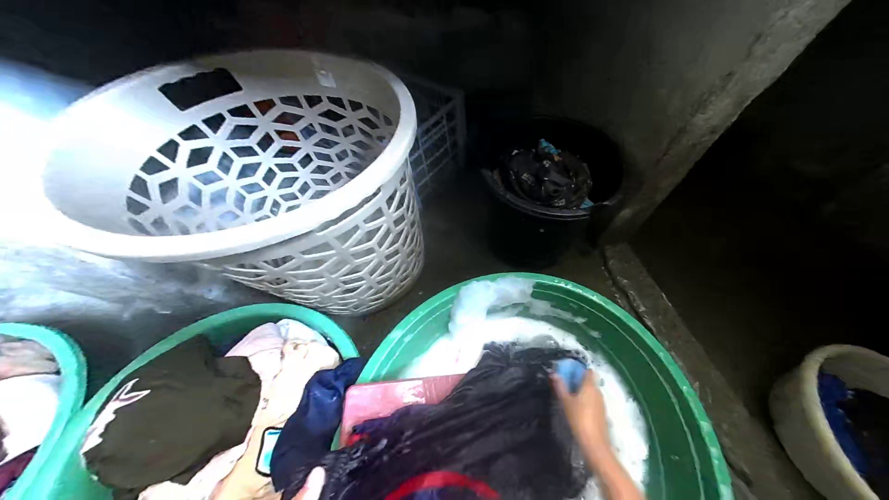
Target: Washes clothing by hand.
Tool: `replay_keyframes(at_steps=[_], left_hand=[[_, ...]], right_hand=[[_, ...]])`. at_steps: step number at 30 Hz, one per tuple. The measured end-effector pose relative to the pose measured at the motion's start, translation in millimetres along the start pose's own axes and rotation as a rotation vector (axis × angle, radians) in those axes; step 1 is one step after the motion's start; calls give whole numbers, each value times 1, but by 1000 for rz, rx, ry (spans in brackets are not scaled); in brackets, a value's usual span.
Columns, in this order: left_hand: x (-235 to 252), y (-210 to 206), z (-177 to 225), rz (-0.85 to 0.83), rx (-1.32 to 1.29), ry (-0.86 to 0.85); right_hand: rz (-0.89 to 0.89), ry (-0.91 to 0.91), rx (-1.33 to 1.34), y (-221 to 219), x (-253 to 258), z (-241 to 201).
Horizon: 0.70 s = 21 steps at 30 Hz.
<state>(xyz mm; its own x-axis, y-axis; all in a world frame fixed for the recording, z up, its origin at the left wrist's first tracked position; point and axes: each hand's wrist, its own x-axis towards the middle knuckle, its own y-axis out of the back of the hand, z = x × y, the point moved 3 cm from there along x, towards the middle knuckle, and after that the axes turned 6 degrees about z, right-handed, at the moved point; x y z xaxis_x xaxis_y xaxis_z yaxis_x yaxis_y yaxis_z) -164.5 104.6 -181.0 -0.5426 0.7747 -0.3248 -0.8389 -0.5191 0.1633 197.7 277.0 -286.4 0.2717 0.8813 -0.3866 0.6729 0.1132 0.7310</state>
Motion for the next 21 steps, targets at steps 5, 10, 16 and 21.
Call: replay_keyframes(at_steps=[5, 10, 16, 21], left_hand=[[-5, -3, 9, 180, 4, 22], [-15, 1, 22, 101, -297, -33], [-4, -29, 9, -227, -324, -42], [-9, -54, 1, -353, -245, 125]], right_hand=[[-195, 499, 185, -75, -191, -119], [-135, 100, -154, -32, -55, 15], [56, -347, 631, 0, -38, 119], [-15, -522, 966, -46, -105, 94]])
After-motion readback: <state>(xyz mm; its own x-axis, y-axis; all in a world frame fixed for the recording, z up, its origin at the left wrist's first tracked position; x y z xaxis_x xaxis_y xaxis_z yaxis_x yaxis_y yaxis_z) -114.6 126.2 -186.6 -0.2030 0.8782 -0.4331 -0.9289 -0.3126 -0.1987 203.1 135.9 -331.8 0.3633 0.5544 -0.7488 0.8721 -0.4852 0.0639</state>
